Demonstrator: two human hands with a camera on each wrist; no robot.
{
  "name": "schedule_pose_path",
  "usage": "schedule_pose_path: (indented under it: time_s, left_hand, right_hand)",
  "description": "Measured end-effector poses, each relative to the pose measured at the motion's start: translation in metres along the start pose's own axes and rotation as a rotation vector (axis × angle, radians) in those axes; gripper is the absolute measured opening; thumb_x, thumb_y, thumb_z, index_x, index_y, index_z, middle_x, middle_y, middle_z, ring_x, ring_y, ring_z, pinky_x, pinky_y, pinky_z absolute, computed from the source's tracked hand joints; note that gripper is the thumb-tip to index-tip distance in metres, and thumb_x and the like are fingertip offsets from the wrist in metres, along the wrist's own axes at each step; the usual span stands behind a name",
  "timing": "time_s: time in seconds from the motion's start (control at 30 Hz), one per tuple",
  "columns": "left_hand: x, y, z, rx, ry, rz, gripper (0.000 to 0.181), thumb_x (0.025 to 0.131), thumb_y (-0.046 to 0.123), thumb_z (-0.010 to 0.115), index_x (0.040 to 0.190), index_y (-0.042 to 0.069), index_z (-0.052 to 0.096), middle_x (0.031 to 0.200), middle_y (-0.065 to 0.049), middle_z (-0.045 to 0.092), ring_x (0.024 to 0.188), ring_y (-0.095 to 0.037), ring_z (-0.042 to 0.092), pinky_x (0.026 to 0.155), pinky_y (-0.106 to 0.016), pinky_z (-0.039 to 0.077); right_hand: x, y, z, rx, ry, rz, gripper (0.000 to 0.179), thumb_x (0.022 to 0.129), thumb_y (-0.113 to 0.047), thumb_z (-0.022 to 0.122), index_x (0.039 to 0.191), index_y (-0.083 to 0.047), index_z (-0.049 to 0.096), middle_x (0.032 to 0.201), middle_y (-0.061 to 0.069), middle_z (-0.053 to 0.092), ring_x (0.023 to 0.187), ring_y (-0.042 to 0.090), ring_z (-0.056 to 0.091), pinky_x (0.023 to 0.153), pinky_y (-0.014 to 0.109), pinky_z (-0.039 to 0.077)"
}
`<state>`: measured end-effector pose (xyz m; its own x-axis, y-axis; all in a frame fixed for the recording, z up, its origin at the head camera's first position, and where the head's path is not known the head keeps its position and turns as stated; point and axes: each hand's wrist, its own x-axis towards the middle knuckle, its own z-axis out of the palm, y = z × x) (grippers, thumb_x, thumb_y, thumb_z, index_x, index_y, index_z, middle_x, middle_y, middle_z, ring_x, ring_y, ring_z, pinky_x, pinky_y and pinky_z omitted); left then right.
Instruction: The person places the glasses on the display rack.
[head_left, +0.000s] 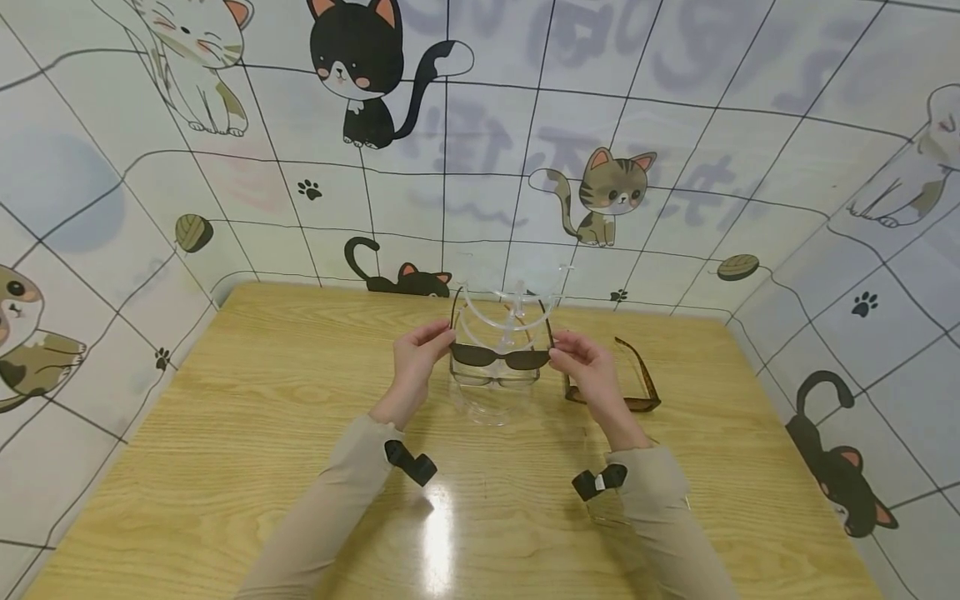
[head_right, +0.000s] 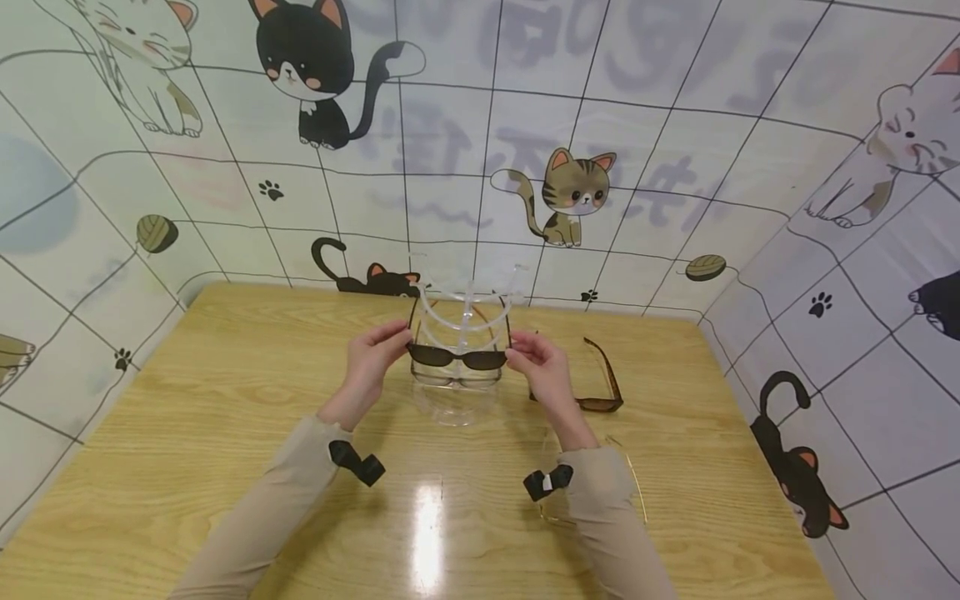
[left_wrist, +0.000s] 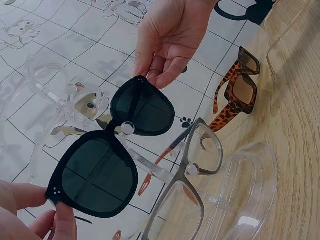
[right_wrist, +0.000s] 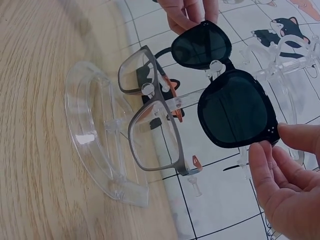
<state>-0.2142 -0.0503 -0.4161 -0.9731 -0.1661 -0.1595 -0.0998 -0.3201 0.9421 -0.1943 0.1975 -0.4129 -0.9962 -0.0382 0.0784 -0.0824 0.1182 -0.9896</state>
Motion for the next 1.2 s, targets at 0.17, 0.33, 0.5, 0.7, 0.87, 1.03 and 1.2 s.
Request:
schedule_pose_path:
  time_s: [0.17,0.33,0.5,0.7,0.87,1.03,1.2]
  left_hand:
    - [0.002,-0.002,-0.001,-0.004,0.001,0.019,0.028,0.083,-0.003,0.067,0.111,-0.007,0.065,0.091,-0.003,0.065,0.072,-0.006,0.064,0.074,-0.022,0.055]
    - [0.002,-0.002,-0.001,0.010,0.001,0.027,0.028,0.083,-0.005,0.066,0.111,-0.008,0.064,0.092,-0.004,0.066,0.072,-0.006,0.063,0.073,-0.023,0.055]
    - [0.002,-0.003,-0.001,0.015,-0.003,0.025,0.028,0.083,-0.004,0.066,0.111,-0.008,0.064,0.097,-0.008,0.065,0.072,-0.005,0.063,0.074,-0.023,0.055]
    - [0.001,-0.003,-0.001,0.027,-0.009,0.036,0.030,0.083,-0.003,0.067,0.112,-0.007,0.064,0.103,-0.014,0.065,0.074,-0.005,0.062,0.075,-0.023,0.055]
    - [0.001,-0.002,0.000,0.023,-0.010,0.050,0.028,0.083,-0.003,0.067,0.111,-0.007,0.064,0.099,-0.011,0.066,0.074,-0.005,0.063,0.073,-0.022,0.055]
    - [-0.002,-0.002,-0.003,0.021,-0.014,0.063,0.029,0.085,-0.001,0.065,0.112,-0.009,0.063,0.099,-0.011,0.066,0.072,-0.006,0.064,0.080,-0.029,0.055]
    - [-0.007,-0.005,-0.010,0.024,-0.012,0.069,0.031,0.086,-0.002,0.063,0.115,-0.011,0.060,0.110,-0.020,0.062,0.074,-0.007,0.065,0.084,-0.032,0.053]
  right_hand:
    - [0.001,0.001,0.001,-0.001,-0.008,-0.013,0.035,0.091,0.000,0.059,0.124,0.008,0.053,0.097,0.005,0.056,0.082,0.007,0.060,0.081,0.027,0.054]
    - [0.001,0.002,0.002,0.008,-0.007,-0.009,0.035,0.091,0.002,0.058,0.124,0.009,0.052,0.097,0.007,0.055,0.082,0.006,0.059,0.079,0.023,0.054]
    - [0.003,0.004,0.002,0.010,-0.003,0.005,0.035,0.091,0.001,0.058,0.124,0.009,0.053,0.099,0.008,0.056,0.083,0.006,0.059,0.079,0.023,0.054]
    - [0.004,0.006,0.002,0.010,0.012,0.025,0.034,0.091,0.000,0.058,0.124,0.008,0.053,0.101,0.008,0.056,0.084,0.007,0.059,0.079,0.023,0.054]
    - [0.005,0.006,0.003,0.016,0.027,0.028,0.033,0.091,0.000,0.057,0.123,0.009,0.053,0.103,0.009,0.057,0.085,0.009,0.060,0.079,0.022,0.054]
    - [0.002,0.005,0.001,-0.017,0.044,0.051,0.034,0.093,-0.005,0.057,0.125,0.006,0.052,0.110,0.014,0.056,0.088,0.009,0.060,0.082,0.024,0.053]
    - [-0.008,0.000,-0.006,-0.054,0.049,0.107,0.038,0.094,-0.012,0.057,0.128,0.003,0.049,0.122,0.021,0.052,0.096,0.011,0.058,0.089,0.027,0.050]
